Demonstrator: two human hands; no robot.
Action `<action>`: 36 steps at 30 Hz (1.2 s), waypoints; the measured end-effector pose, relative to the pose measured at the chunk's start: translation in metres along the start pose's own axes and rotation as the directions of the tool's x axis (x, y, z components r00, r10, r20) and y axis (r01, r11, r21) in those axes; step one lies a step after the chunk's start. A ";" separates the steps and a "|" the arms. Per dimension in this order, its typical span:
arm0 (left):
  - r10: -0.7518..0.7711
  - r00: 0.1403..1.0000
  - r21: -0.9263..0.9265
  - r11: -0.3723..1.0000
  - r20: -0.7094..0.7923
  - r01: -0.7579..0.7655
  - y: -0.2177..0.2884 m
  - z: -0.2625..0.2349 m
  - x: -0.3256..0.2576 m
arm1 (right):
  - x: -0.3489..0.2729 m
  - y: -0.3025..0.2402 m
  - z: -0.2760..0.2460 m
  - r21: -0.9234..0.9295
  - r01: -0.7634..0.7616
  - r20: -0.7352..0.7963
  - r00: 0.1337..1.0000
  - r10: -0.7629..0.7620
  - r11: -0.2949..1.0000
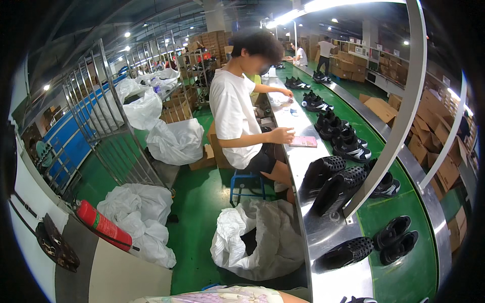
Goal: Assembling shoe parts on a conveyor belt, specifically placing soles/components into the shoes.
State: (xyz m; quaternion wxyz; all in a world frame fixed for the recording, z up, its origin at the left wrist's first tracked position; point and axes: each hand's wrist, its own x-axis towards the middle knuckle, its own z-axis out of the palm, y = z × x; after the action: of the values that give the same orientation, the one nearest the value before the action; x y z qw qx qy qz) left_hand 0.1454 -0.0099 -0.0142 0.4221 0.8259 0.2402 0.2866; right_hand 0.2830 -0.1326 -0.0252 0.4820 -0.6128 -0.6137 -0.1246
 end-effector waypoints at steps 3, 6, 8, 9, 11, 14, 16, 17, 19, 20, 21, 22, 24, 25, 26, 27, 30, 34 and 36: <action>-0.015 1.000 -0.003 1.000 0.006 0.015 0.005 -0.003 -0.001 | 0.002 0.001 0.000 -0.012 0.021 -0.026 0.999 -0.021 1.000; -0.014 1.000 0.004 1.000 0.028 0.014 0.007 -0.005 0.001 | 0.003 0.004 -0.001 -0.038 0.035 -0.057 0.998 -0.037 0.999; -0.010 0.999 0.011 1.000 0.032 0.010 0.008 -0.006 0.002 | 0.002 0.005 0.000 -0.052 0.044 -0.078 0.996 -0.048 0.998; -0.013 0.999 0.021 1.000 0.041 0.012 0.008 -0.006 0.002 | 0.002 0.005 0.000 -0.059 0.048 -0.087 0.995 -0.053 0.997; -0.019 0.999 0.031 0.999 0.047 0.017 0.007 -0.006 0.002 | 0.001 0.006 0.001 -0.069 0.059 -0.103 0.992 -0.066 0.996; -0.015 1.000 0.017 1.000 0.022 0.015 0.006 -0.005 0.000 | 0.001 0.007 0.004 -0.083 0.076 -0.126 0.988 -0.086 0.994; 0.001 1.000 0.027 1.000 0.028 -0.002 0.006 -0.006 0.000 | 0.001 0.007 0.005 -0.098 0.085 -0.146 0.984 -0.099 0.992; 0.006 0.999 0.026 1.000 0.032 -0.007 0.007 -0.006 0.000 | 0.001 0.006 0.005 -0.109 0.089 -0.158 0.982 -0.105 0.990; -0.019 0.999 0.003 1.000 0.048 0.019 0.009 -0.008 -0.001 | 0.001 0.005 0.006 -0.124 0.097 -0.177 0.977 -0.118 0.987; -0.021 0.999 0.004 1.000 0.047 0.021 0.010 -0.009 -0.001 | 0.001 0.004 0.007 -0.128 0.102 -0.185 0.975 -0.125 0.987; -0.040 0.997 0.018 0.999 0.063 0.039 0.011 -0.011 -0.001 | 0.001 0.003 0.008 -0.132 0.106 -0.192 0.973 -0.130 0.986; -0.060 0.995 0.031 0.998 0.078 0.058 0.012 -0.012 -0.001 | 0.001 0.003 0.009 -0.134 0.110 -0.198 0.971 -0.136 0.985; -0.097 0.992 0.033 0.995 0.087 0.094 0.013 -0.014 -0.001 | 0.001 0.003 0.012 -0.136 0.117 -0.210 0.967 -0.144 0.984; -0.110 0.989 0.030 0.994 0.102 0.108 0.015 -0.014 -0.001 | 0.001 0.001 0.012 -0.151 0.123 -0.223 0.963 -0.155 0.981; -0.100 0.989 0.028 0.995 0.105 0.098 0.015 -0.014 -0.001 | 0.001 -0.001 0.012 -0.167 0.128 -0.235 0.958 -0.166 0.978; -0.091 0.990 0.018 0.996 0.110 0.090 0.016 -0.013 -0.002 | 0.000 -0.003 0.011 -0.184 0.132 -0.246 0.953 -0.176 0.974; -0.112 0.987 0.019 0.994 0.120 0.110 0.015 -0.016 -0.001 | -0.001 -0.002 0.019 -0.196 0.140 -0.261 0.946 -0.190 0.971; -0.063 0.994 0.000 0.998 0.089 0.063 0.015 -0.014 0.003 | 0.009 -0.014 0.017 -0.217 0.144 -0.291 0.935 -0.205 0.966; -0.070 0.992 -0.015 0.997 0.105 0.072 0.011 -0.014 0.002 | 0.008 -0.012 0.021 -0.205 0.127 -0.310 0.932 -0.188 0.970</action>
State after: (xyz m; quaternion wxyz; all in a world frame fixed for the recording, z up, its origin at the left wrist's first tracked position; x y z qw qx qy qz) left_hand 0.1389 -0.0065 0.0024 0.4514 0.8267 0.2444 0.2302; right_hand 0.2648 -0.1143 -0.0246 0.5075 -0.5737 -0.5586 -0.3183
